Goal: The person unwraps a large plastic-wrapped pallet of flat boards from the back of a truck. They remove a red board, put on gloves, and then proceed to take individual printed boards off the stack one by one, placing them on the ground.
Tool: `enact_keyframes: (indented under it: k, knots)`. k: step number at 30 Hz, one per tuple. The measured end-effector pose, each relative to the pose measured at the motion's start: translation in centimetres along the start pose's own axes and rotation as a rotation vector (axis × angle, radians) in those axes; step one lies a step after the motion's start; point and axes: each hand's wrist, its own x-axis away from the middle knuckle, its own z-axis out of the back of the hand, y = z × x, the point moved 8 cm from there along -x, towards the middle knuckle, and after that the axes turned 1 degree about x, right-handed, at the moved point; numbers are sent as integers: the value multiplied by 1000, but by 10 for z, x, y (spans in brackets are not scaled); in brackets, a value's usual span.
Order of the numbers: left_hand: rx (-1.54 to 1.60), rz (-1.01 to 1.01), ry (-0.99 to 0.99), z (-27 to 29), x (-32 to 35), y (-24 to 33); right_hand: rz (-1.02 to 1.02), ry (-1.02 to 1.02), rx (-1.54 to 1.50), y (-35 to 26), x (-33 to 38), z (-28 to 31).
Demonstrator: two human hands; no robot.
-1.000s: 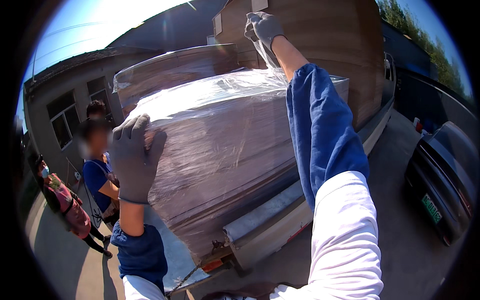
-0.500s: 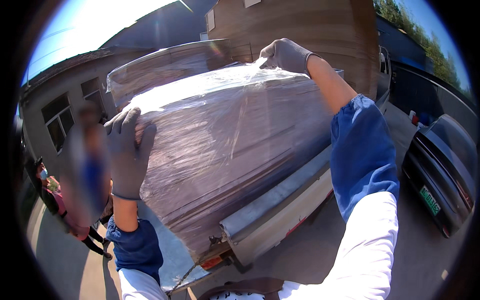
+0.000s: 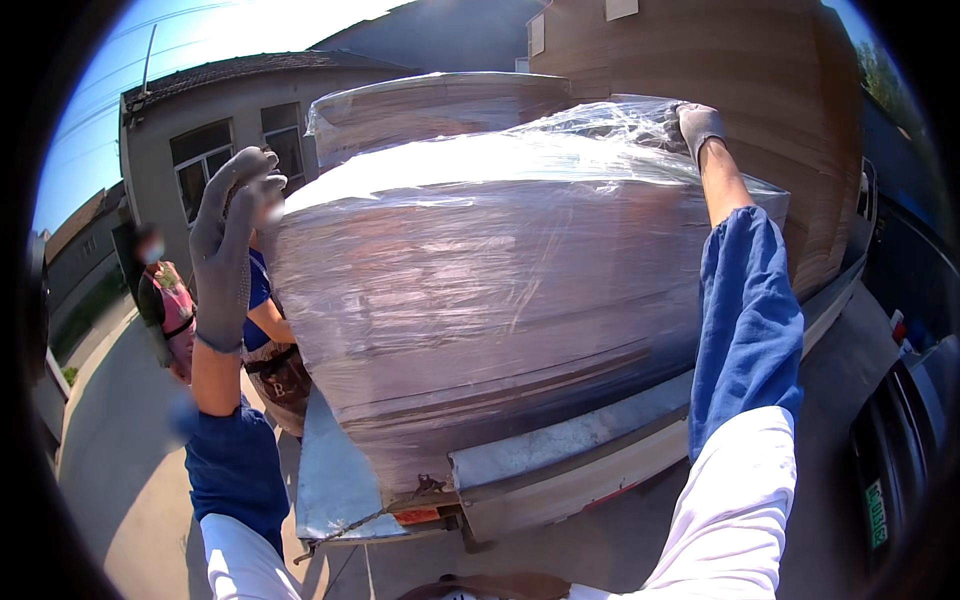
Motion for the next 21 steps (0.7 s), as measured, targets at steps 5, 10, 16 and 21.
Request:
enact_keyframes:
  k: [5,10,16,21]
  knots:
    - [-429,232,-222,37,-58,-29,-262,-179,-1079,-124,16,56]
    - [-1061,224,-544,-3,37,-120,-58,-168,-967,-131,211,135]
    - [-1167,317,-675,-45,59,-185,-38,-241,-623,-72,241,194]
    - [-1120,207,-586,-47,30,-190,229,-214,-490,-172,283,230]
